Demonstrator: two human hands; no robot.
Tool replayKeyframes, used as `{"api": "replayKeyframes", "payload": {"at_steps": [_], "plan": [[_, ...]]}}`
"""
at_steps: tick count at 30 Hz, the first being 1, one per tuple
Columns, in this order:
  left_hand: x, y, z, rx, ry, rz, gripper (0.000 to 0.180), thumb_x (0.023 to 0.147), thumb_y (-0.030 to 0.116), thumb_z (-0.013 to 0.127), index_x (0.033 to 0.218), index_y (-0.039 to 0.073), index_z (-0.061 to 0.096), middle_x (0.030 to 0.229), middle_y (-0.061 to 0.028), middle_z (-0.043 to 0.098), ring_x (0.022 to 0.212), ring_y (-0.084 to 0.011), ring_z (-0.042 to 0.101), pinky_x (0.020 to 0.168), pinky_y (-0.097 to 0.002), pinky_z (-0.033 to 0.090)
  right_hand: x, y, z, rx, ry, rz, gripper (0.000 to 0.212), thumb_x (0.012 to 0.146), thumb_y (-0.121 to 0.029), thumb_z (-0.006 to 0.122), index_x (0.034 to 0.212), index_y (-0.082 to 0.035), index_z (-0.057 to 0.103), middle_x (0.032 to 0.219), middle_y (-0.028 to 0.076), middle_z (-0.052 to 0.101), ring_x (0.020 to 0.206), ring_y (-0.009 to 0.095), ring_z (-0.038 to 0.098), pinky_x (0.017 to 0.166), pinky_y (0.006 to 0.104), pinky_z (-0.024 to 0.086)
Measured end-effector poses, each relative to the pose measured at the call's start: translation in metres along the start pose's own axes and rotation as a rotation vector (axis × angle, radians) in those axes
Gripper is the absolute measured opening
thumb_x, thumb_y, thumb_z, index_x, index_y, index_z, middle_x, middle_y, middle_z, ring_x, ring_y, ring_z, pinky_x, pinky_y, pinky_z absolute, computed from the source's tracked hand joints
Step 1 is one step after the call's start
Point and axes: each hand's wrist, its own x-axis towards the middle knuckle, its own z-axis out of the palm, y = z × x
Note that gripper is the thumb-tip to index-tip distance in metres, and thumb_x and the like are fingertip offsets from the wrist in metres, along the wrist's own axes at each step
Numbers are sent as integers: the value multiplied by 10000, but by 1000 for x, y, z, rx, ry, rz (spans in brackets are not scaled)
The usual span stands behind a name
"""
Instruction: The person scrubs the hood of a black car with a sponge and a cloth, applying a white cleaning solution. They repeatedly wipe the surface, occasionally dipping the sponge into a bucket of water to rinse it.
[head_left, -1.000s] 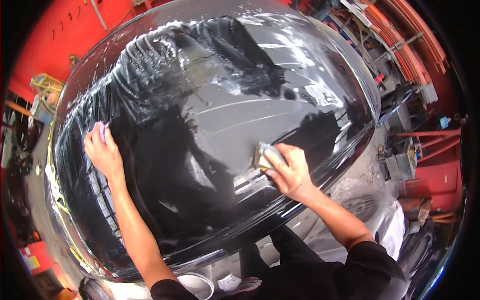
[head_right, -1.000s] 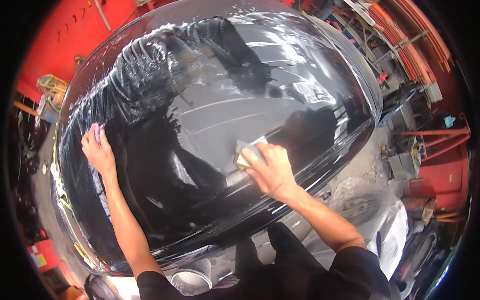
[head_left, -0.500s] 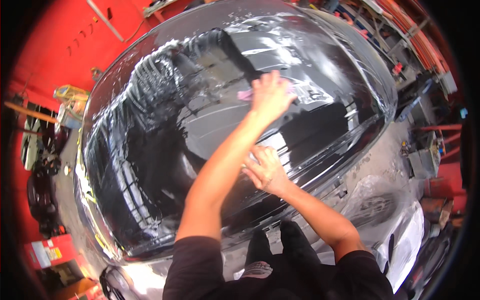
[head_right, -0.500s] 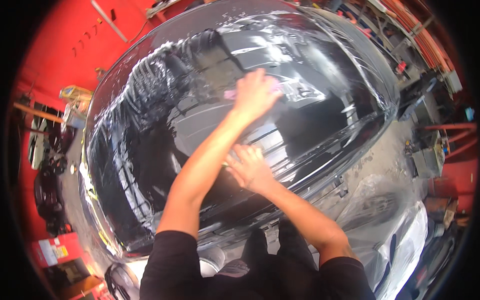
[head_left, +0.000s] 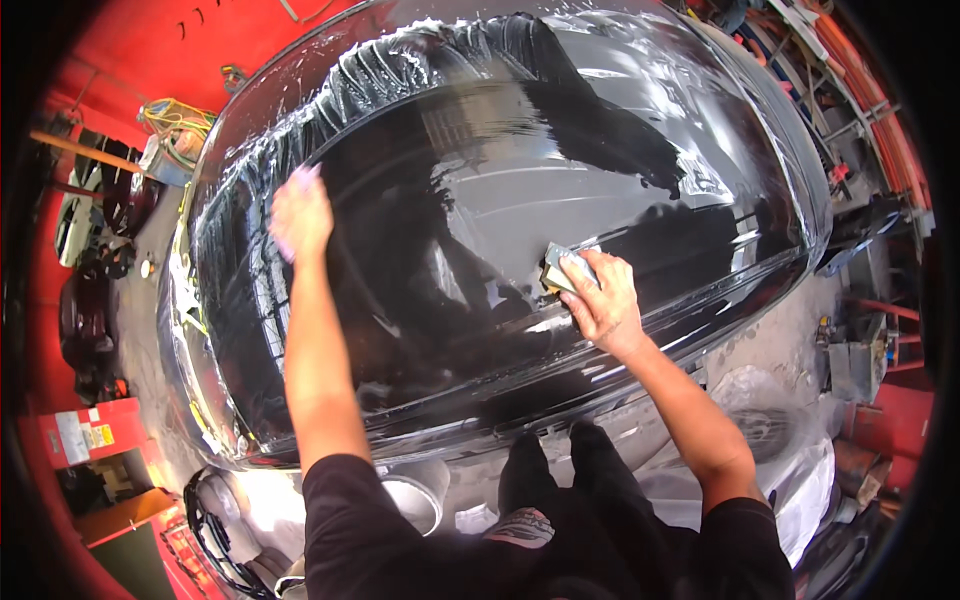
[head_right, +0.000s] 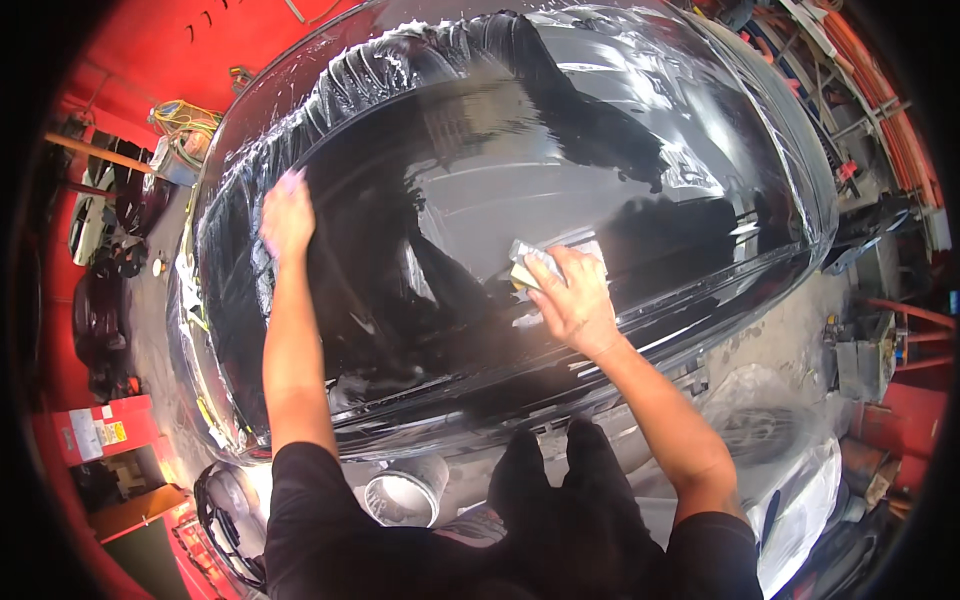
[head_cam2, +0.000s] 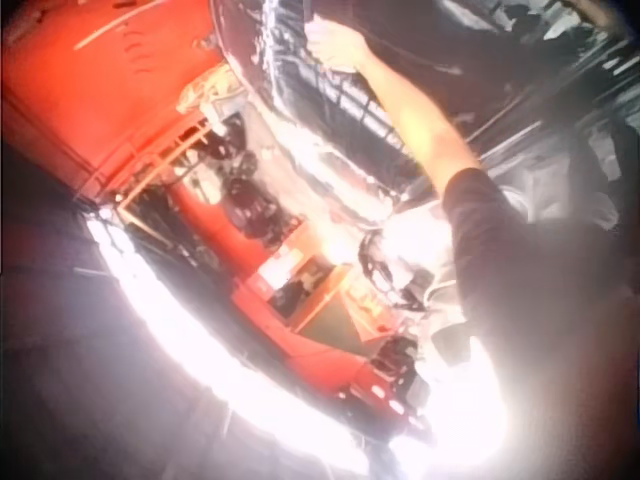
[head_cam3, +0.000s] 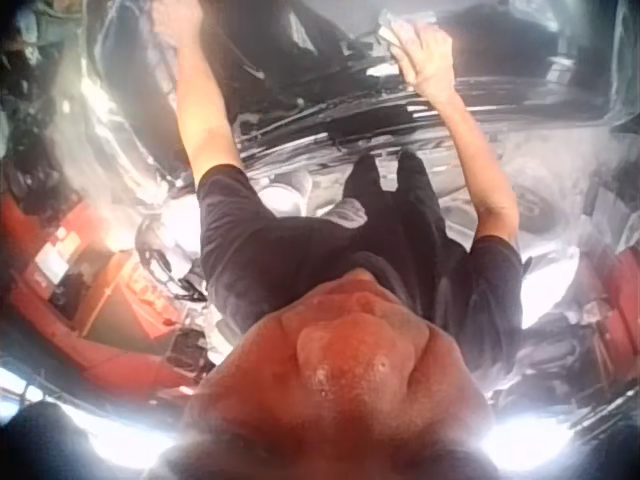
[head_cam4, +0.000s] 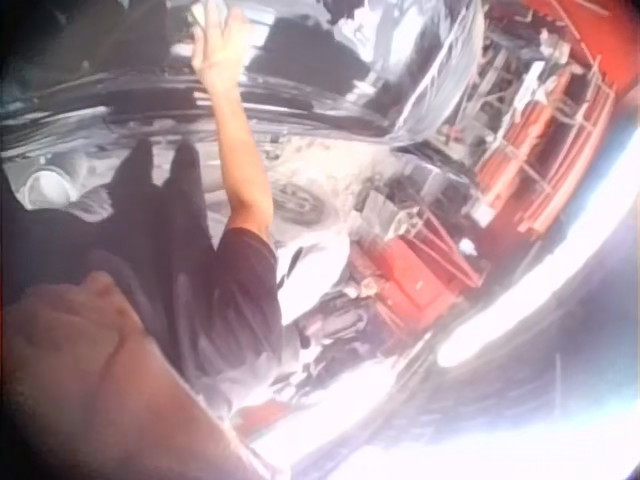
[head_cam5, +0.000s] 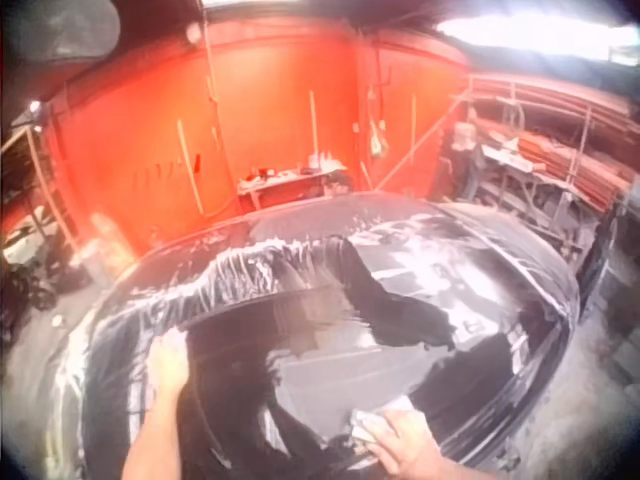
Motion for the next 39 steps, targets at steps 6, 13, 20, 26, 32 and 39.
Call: {"api": "replayKeyframes", "payload": {"at_steps": [6,13,20,26,32,39], "plan": [[-157,-210,-72,-106,-275,-650,788,1074,704,386,1668,187,425,1786,-177,227,1612,-427,285,1210,-755,266,-5,2,2,-58,-6,1,609,884,-172,810,1464,-108,635,1320,177,610,1138,369,603,970,502,454],[-216,-187,-84,-151,-149,-553,770,1119,652,288,1675,132,406,1783,-169,255,1614,-413,293,1257,-679,239,-11,6,6,12,42,-12,589,913,-192,788,1474,-115,625,1318,186,595,1131,379,586,969,488,449],[-207,26,-101,-133,-133,-325,722,1115,624,343,1721,236,286,1733,-255,270,1549,-510,332,1121,-839,284,-13,13,3,303,214,95,485,984,-244,736,1435,-83,660,1324,202,611,1164,392,587,1026,502,461],[-203,297,-92,-35,-192,-122,658,1115,579,413,1676,238,364,1694,-263,297,1512,-534,347,1058,-847,322,-30,50,-71,1063,421,548,457,1023,-155,717,1435,28,644,1299,191,683,1205,291,669,1042,370,518],[-217,618,-75,-124,-108,288,619,1068,502,526,1609,208,471,1614,-249,384,1477,-494,374,1107,-802,284,-186,153,-202,1040,580,822,465,1038,-151,716,1454,40,637,1316,120,684,1224,190,639,1070,325,487],[-271,917,-56,-409,-373,842,566,1058,471,509,1571,234,543,1667,-213,379,1564,-546,294,1205,-831,144,-269,221,-278,756,736,997,480,1050,-158,709,1478,41,621,1352,130,663,1234,213,627,1092,322,469]]}}
